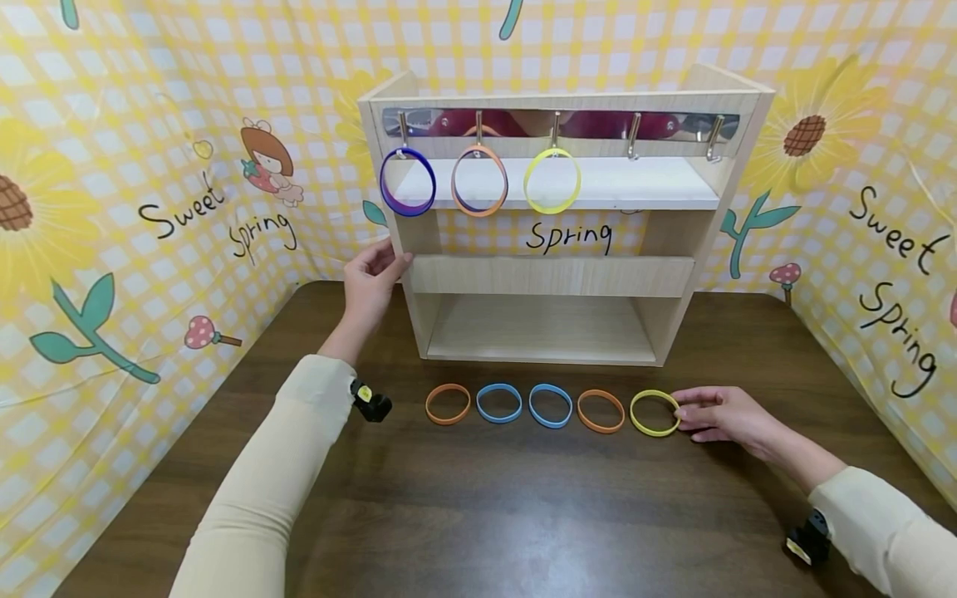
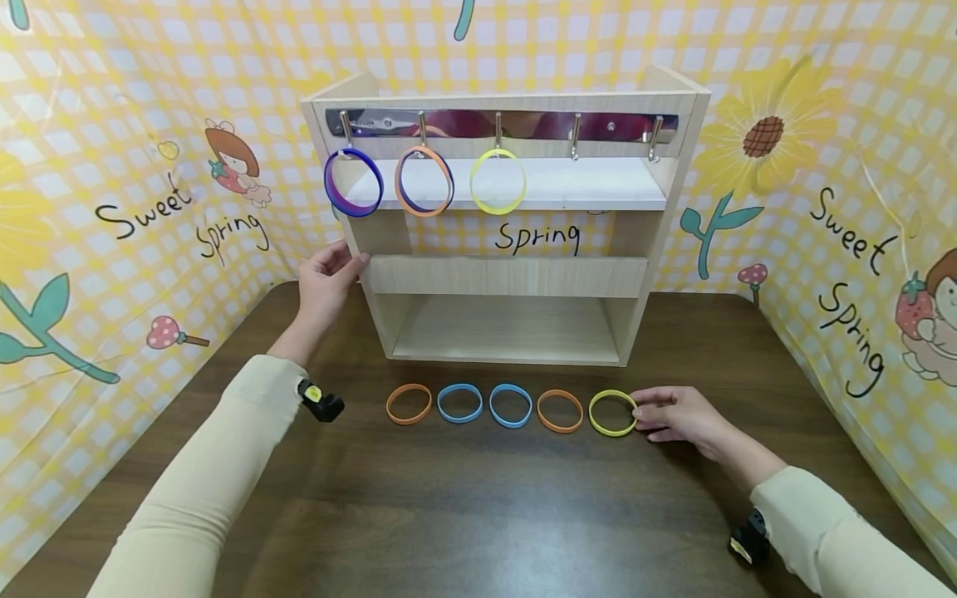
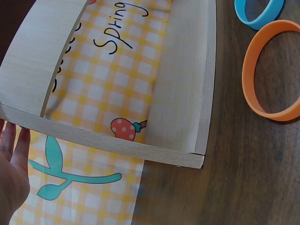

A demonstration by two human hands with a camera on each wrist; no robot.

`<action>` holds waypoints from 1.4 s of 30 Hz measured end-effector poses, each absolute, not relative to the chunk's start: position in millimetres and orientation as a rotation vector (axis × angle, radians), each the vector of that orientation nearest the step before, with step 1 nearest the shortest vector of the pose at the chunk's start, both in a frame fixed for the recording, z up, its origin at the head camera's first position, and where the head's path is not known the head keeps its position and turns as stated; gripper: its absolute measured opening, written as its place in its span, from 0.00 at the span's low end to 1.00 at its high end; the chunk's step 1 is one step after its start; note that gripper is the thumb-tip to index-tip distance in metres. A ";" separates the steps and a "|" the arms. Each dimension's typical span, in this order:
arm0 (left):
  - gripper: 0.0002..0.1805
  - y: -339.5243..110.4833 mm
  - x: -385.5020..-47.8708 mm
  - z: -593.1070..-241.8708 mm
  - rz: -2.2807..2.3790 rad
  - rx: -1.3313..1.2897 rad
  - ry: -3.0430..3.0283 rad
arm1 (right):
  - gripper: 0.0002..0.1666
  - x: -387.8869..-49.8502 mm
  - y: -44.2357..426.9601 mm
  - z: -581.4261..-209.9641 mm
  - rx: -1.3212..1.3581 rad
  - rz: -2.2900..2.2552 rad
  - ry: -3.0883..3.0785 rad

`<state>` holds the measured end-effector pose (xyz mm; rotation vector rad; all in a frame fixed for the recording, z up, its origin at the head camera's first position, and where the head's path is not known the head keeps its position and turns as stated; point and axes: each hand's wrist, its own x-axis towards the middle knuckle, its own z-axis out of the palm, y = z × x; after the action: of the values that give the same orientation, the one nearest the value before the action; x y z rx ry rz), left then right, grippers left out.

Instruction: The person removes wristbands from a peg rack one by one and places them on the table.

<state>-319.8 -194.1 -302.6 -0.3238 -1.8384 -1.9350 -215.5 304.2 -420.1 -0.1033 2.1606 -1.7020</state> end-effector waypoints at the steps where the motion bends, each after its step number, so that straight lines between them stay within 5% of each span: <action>1: 0.19 -194.0 -319.6 -302.4 -1.936 -0.323 -1.838 | 0.30 -215.6 304.0 -420.2 -0.106 -1.697 2.168; 42: 0.18 -194.1 -321.3 -303.9 -1.938 -0.339 -1.809 | 0.32 -218.9 295.4 -386.9 -0.155 -1.653 2.368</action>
<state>-321.3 -194.1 -303.9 -0.3393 -1.8089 -1.9380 -218.9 295.4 -386.9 -0.1554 2.3676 -1.6532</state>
